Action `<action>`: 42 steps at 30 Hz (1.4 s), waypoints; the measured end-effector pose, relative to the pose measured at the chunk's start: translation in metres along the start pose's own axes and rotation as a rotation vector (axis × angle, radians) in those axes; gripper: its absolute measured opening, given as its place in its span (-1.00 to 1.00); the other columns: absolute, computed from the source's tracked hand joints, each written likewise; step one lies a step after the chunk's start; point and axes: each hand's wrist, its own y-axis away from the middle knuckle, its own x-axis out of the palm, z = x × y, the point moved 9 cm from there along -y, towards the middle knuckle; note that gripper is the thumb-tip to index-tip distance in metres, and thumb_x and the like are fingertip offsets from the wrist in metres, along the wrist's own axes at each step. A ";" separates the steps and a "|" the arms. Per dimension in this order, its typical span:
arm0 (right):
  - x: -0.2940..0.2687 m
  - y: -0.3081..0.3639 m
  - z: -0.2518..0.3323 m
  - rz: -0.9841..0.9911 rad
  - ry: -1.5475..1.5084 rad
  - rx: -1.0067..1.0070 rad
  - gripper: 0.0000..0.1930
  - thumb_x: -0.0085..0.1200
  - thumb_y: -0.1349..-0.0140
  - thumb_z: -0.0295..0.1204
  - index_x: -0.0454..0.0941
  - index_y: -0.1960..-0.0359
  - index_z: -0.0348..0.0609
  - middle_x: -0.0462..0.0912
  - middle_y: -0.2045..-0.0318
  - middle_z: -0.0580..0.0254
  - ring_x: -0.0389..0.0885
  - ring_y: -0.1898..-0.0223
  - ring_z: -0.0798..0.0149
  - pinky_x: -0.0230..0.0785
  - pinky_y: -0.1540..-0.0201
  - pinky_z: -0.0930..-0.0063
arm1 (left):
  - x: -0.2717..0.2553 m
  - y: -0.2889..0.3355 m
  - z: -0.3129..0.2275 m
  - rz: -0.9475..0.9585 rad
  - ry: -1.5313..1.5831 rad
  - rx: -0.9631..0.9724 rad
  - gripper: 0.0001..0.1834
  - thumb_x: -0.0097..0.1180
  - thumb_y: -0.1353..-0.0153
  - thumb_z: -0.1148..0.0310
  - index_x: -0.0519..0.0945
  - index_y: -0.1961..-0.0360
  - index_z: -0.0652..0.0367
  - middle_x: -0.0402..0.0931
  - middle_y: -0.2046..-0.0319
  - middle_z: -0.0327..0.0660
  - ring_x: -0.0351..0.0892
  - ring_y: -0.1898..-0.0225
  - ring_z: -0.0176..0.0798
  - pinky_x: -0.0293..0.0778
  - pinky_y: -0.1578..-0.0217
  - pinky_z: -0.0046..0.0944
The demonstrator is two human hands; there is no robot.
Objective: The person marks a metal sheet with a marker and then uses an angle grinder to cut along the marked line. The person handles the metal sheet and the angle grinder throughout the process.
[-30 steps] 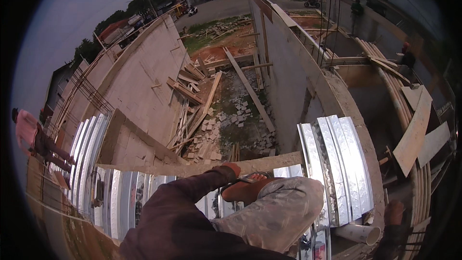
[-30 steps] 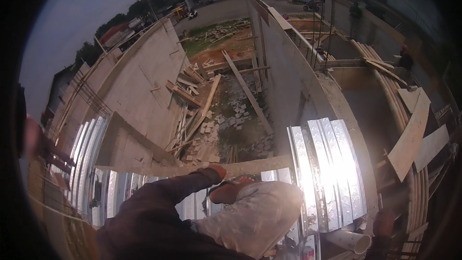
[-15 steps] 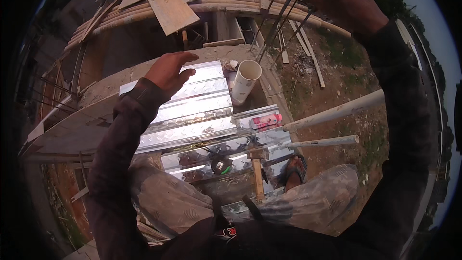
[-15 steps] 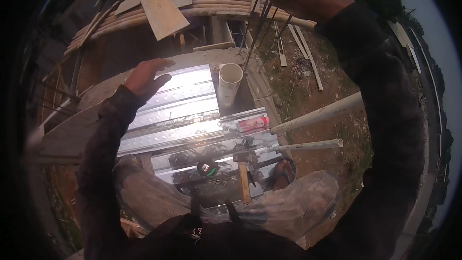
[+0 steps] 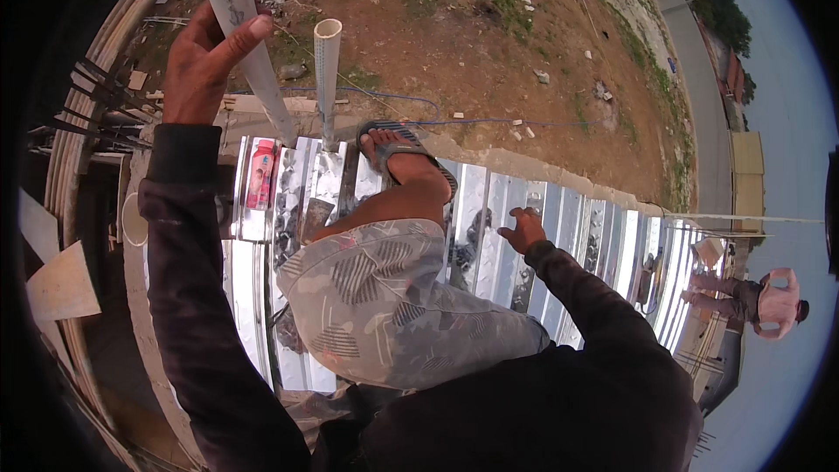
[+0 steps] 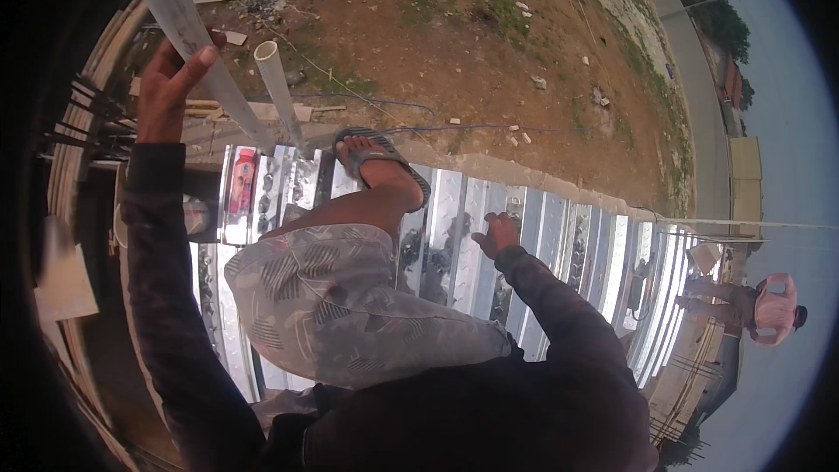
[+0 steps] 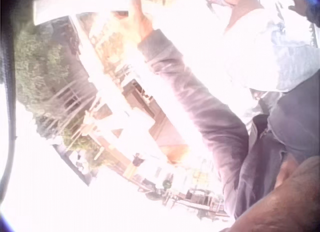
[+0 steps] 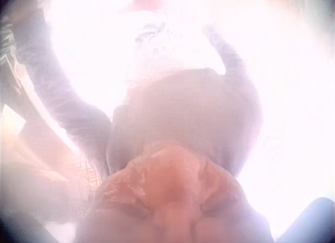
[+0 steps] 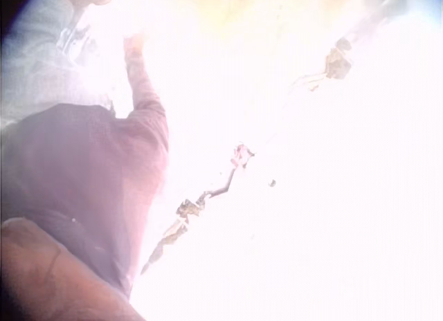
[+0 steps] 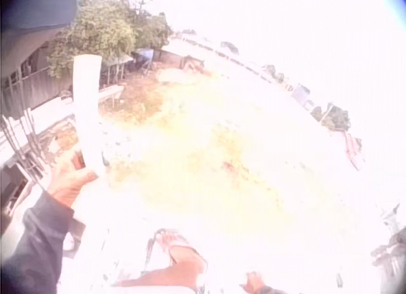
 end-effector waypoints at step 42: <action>0.126 0.151 -0.154 0.026 -0.083 0.526 -0.23 0.02 -0.29 -0.48 0.09 -0.48 0.55 0.35 -0.26 0.12 0.55 -0.13 -0.09 0.55 -0.02 0.01 | 0.057 -0.017 0.140 -0.203 0.300 -0.131 -0.70 0.22 -0.30 0.31 0.44 0.54 0.16 0.32 0.66 -0.27 0.26 0.67 -0.35 0.18 0.61 -0.29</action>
